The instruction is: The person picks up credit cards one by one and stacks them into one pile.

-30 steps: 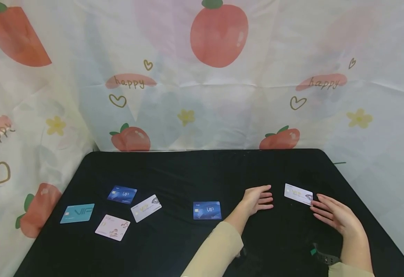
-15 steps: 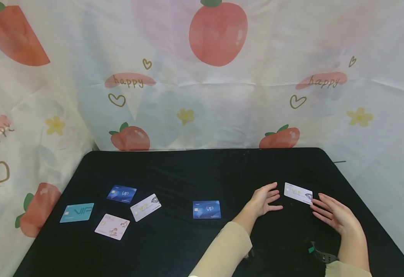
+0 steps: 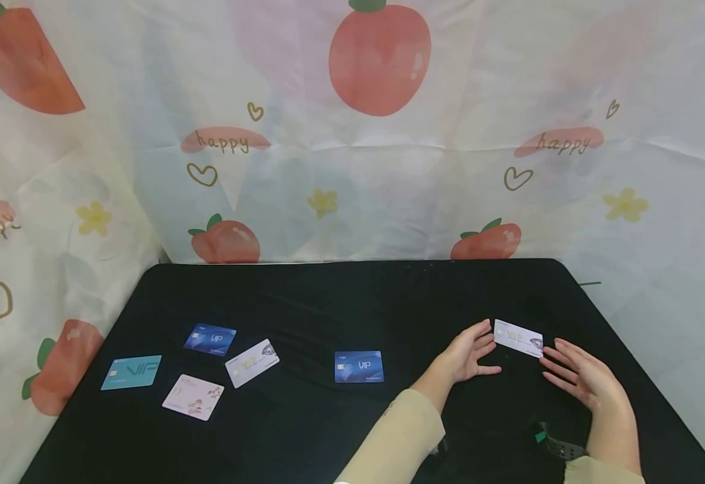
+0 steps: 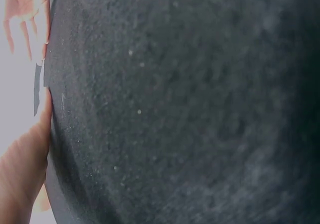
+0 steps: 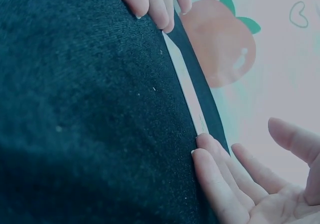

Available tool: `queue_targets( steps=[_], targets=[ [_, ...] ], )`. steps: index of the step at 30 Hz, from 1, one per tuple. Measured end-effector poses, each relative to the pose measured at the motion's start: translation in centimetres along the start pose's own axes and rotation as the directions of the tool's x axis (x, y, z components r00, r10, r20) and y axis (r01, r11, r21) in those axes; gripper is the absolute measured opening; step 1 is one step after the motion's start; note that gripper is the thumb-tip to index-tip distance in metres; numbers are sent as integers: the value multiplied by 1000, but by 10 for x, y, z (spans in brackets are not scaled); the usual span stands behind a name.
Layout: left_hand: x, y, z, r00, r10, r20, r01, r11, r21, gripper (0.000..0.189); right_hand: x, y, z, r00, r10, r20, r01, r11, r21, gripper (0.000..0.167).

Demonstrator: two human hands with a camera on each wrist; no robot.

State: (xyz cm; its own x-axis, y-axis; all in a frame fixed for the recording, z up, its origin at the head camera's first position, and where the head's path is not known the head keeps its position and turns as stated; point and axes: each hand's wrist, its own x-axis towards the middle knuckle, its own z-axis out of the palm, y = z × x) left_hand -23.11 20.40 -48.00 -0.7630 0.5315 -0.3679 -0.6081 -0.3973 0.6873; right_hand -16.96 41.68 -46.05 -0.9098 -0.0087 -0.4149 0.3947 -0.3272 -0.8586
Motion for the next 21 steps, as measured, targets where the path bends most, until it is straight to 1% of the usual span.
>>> queue_targets(
  steps=[1,4,7,8,10,13,18,21],
  targets=[
    [0,0,0,1000,-3,5,3,1000,1,57,0,0,0,1000,7,-1,-7,1000,-3,31],
    [0,0,-1,1000,-7,14,7,1000,1,57,1,-1,0,1000,16,3,-16,1000,5,26],
    [-2,0,-2,1000,-16,13,16,1000,-12,57,1,0,-3,999,21,28,-22,999,28,8],
    [-2,0,-3,1000,-19,11,19,1000,-16,57,1,0,-4,999,22,39,-24,999,38,6],
    [-3,1,-3,1000,-19,3,19,1000,-23,57,1,0,-5,998,25,59,-28,998,51,14],
    [-4,3,-3,999,-13,-33,12,1000,-20,56,1,0,-6,996,33,83,-39,997,71,22],
    [-5,5,-1,994,-11,-106,10,1000,-3,52,1,-2,-6,994,52,96,-61,995,85,26],
    [-6,6,1,991,-13,-134,15,1000,13,50,0,-2,-5,993,62,99,-70,994,80,27]
  ],
)
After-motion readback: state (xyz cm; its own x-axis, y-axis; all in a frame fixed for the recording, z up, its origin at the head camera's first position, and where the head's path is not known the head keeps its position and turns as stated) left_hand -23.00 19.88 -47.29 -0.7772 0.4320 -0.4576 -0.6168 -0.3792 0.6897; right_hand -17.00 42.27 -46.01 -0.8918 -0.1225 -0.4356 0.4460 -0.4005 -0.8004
